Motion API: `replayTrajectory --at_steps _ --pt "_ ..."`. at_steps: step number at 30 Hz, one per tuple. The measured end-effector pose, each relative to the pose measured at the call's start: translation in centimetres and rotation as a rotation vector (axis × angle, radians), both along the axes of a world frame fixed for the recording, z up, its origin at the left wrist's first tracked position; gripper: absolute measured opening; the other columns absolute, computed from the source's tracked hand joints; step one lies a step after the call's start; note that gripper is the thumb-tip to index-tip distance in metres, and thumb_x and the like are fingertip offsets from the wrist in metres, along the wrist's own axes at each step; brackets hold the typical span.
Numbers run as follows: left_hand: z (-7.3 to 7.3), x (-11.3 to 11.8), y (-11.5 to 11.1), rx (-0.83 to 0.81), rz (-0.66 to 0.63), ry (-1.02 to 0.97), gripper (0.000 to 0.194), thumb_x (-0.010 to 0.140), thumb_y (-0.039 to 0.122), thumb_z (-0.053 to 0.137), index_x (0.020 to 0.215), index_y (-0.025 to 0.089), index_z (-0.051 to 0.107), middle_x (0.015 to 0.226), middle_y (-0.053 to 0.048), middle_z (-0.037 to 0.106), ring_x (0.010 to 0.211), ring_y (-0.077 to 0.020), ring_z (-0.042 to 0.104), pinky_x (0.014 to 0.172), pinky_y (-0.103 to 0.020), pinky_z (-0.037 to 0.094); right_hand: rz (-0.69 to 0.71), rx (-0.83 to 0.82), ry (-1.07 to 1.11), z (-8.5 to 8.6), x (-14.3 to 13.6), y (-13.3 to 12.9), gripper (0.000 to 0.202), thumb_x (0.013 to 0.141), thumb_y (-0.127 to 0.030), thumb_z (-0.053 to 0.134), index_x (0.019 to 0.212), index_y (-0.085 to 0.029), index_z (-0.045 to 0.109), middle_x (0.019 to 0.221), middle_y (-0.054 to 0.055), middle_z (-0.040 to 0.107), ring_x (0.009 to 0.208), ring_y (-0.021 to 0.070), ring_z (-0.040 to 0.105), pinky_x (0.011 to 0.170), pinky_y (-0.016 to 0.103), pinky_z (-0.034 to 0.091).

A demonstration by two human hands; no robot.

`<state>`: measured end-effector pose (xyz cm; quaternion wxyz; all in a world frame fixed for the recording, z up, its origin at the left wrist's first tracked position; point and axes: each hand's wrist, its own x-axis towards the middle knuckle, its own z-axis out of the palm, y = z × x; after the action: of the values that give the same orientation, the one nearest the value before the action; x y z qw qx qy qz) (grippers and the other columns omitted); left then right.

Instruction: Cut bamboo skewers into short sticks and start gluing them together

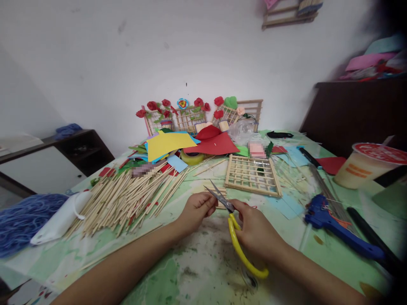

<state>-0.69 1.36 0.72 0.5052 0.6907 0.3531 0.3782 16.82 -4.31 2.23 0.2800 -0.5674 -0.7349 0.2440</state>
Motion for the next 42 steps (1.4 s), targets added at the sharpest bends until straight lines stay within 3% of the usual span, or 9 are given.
replayTrajectory --at_steps 5,8,11,15,21,27,31,37,42 --pt "1.4 -0.4 0.4 -0.010 0.097 -0.017 0.038 0.080 0.050 0.054 0.075 0.012 0.060 0.053 0.002 0.050 0.047 -0.0070 0.038 0.047 -0.019 0.031 0.001 -0.051 0.193 0.2 -0.4 0.8 0.044 0.063 -0.015 0.055 0.106 -0.023 0.059 0.070 -0.002 0.058 0.059 0.0136 0.046 0.057 0.025 0.033" --pt "2.0 -0.9 1.1 -0.020 0.192 -0.208 0.047 0.077 0.050 0.060 0.106 0.014 0.058 0.088 -0.008 0.063 0.072 -0.0138 0.058 0.065 -0.024 0.044 -0.059 -0.094 0.519 1.1 -0.9 1.4 0.051 0.064 -0.019 0.054 0.115 -0.020 0.054 0.064 -0.004 0.053 0.056 0.0132 0.044 0.058 0.025 0.038" --pt "1.3 -0.6 1.1 -0.128 0.137 -0.334 0.074 0.068 0.057 0.065 0.128 0.019 0.043 0.128 -0.016 0.050 0.117 -0.0265 0.049 0.095 -0.037 0.039 -0.153 -0.095 0.708 1.8 -1.4 1.8 0.053 0.065 -0.025 0.057 0.117 -0.017 0.051 0.059 -0.006 0.047 0.056 0.0137 0.045 0.061 0.028 0.043" --pt "-0.4 1.0 -0.9 -0.291 -0.149 -0.287 0.116 0.050 0.063 0.074 0.144 0.026 0.015 0.149 -0.017 0.020 0.137 -0.0328 0.021 0.109 -0.047 0.022 -0.203 -0.156 0.794 1.3 -2.3 2.0 0.059 0.062 -0.025 0.061 0.120 -0.018 0.048 0.070 -0.003 0.056 0.068 0.0164 0.054 0.069 0.031 0.047" --pt "0.8 2.0 -3.0 -0.358 -0.292 -0.246 0.137 0.044 0.061 0.077 0.145 0.028 -0.010 0.152 -0.015 0.006 0.140 -0.0332 0.008 0.112 -0.049 0.012 -0.298 -0.164 0.707 -0.6 -3.7 1.4 0.063 0.069 -0.025 0.059 0.129 -0.022 0.041 0.117 0.008 0.059 0.101 0.0227 0.058 0.090 0.036 0.044" --pt "0.9 1.3 -1.8 -0.319 -0.362 -0.280 0.133 0.046 0.057 0.079 0.146 0.025 -0.003 0.148 -0.016 0.020 0.137 -0.0330 0.021 0.112 -0.047 0.016 -0.335 -0.259 0.464 -0.4 -4.3 1.2 0.087 0.065 -0.023 0.061 0.141 -0.014 0.021 0.117 0.016 0.060 0.101 0.0286 0.059 0.089 0.044 0.044" --pt "0.8 0.7 -1.7 -0.297 -0.381 -0.192 0.131 0.045 0.055 0.080 0.146 0.022 0.003 0.147 -0.018 0.021 0.136 -0.0345 0.021 0.111 -0.049 0.016 -0.292 -0.217 0.607 -0.8 -4.6 -0.1 0.093 0.060 -0.021 0.066 0.140 -0.018 0.017 0.126 0.016 0.053 0.109 0.0259 0.056 0.092 0.040 0.044" --pt "1.2 0.6 -1.7 -0.249 -0.384 -0.001 0.134 0.037 0.047 0.086 0.145 0.021 0.009 0.148 -0.017 0.016 0.136 -0.0349 0.017 0.112 -0.048 0.013 -0.321 -0.234 0.702 -1.1 -4.1 -1.3 0.054 0.065 -0.021 0.065 0.114 -0.019 0.044 0.108 0.010 0.061 0.097 0.0237 0.061 0.086 0.037 0.048" --pt "1.2 2.2 -0.9 -0.407 -0.440 -0.215 0.120 0.048 0.048 0.082 0.142 0.023 0.012 0.147 -0.015 0.019 0.135 -0.0337 0.021 0.108 -0.047 0.024 -0.297 -0.265 0.680 -0.6 -3.3 0.2 0.042 0.068 -0.025 0.061 0.108 -0.019 0.048 0.088 0.005 0.065 0.081 0.0216 0.062 0.071 0.033 0.051"
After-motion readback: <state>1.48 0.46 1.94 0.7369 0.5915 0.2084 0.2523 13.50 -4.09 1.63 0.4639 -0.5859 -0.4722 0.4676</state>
